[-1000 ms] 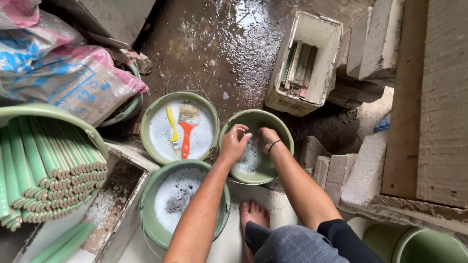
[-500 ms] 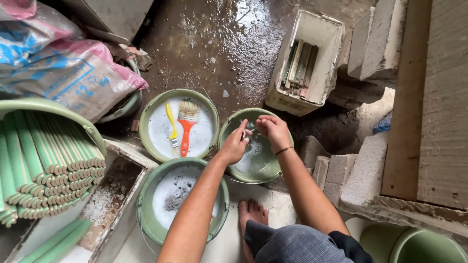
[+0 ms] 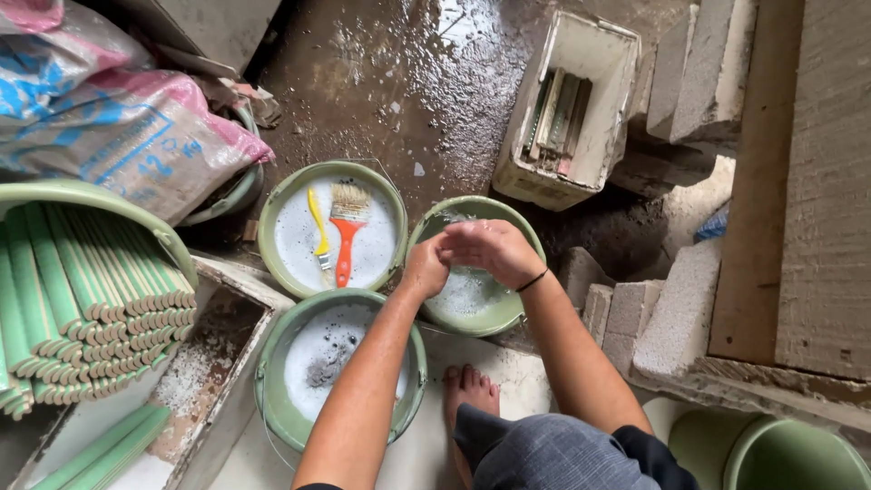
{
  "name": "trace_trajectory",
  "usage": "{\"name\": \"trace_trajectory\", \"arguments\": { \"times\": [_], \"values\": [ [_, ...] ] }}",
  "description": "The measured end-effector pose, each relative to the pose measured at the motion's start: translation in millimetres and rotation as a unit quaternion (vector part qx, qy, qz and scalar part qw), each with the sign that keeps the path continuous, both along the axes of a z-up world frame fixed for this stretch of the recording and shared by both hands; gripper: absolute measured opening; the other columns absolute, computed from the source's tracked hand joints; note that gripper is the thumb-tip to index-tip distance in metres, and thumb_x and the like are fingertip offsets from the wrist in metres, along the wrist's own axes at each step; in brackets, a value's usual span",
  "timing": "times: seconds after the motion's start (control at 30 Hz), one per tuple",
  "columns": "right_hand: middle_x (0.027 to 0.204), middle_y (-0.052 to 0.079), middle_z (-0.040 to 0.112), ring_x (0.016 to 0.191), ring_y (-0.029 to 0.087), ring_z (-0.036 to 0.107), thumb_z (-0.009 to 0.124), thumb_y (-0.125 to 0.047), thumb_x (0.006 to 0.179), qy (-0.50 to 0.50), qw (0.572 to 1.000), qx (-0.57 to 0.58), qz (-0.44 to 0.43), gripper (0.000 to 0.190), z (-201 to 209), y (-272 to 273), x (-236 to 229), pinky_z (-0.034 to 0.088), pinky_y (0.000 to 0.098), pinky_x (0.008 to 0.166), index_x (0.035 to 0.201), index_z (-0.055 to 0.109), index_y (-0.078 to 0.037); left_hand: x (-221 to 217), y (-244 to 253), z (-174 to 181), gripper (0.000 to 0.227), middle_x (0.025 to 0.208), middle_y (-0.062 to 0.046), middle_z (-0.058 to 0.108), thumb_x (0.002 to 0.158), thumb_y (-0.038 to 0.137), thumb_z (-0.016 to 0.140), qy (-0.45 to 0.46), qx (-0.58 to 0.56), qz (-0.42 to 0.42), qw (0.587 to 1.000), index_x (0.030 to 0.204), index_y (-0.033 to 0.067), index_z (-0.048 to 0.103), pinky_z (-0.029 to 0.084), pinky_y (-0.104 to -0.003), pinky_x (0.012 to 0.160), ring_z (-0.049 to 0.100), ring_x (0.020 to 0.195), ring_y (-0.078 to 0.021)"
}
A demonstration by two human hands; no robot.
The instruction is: The person scrubs green wooden sticks with a cloth in a bucket of soapy water, then rinses them in a second bucket of water. The person repeats this process for several sticks, handling them one at a time.
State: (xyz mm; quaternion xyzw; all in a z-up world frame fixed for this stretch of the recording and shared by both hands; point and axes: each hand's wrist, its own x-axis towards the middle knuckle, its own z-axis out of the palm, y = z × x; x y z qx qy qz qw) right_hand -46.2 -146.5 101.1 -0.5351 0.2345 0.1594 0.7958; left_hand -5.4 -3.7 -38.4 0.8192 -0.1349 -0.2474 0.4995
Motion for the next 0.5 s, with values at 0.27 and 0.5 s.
{"name": "trace_trajectory", "arguments": {
  "times": [0.27, 0.5],
  "values": [
    [0.091, 0.01, 0.076, 0.074, 0.023, 0.074, 0.066, -0.025, 0.091, 0.08, 0.979, -0.133, -0.135, 0.03, -142, -45, 24, 0.062, 0.0349, 0.064, 0.118, 0.072, -0.013, -1, 9, 54, 0.025, 0.105, 0.001, 0.078, 0.093, 0.03, 0.07, 0.017, -0.089, 0.023, 0.996, 0.117, 0.025, 0.072, 0.056, -0.037, 0.096, 0.073, 0.105, -0.0208],
    [0.094, 0.029, 0.07, 0.087, 0.046, 0.07, 0.068, -0.014, 0.077, 0.226, 0.937, -0.211, -0.163, 0.038, -287, -60, 24, 0.053, 0.0627, 0.073, 0.111, 0.073, 0.003, 2, 6, 42, 0.045, 0.108, -0.011, 0.074, 0.095, 0.026, 0.063, 0.019, -0.04, 0.058, 0.997, 0.138, 0.0142, 0.058, 0.054, -0.047, 0.099, 0.068, 0.113, -0.0311]
  ]
}}
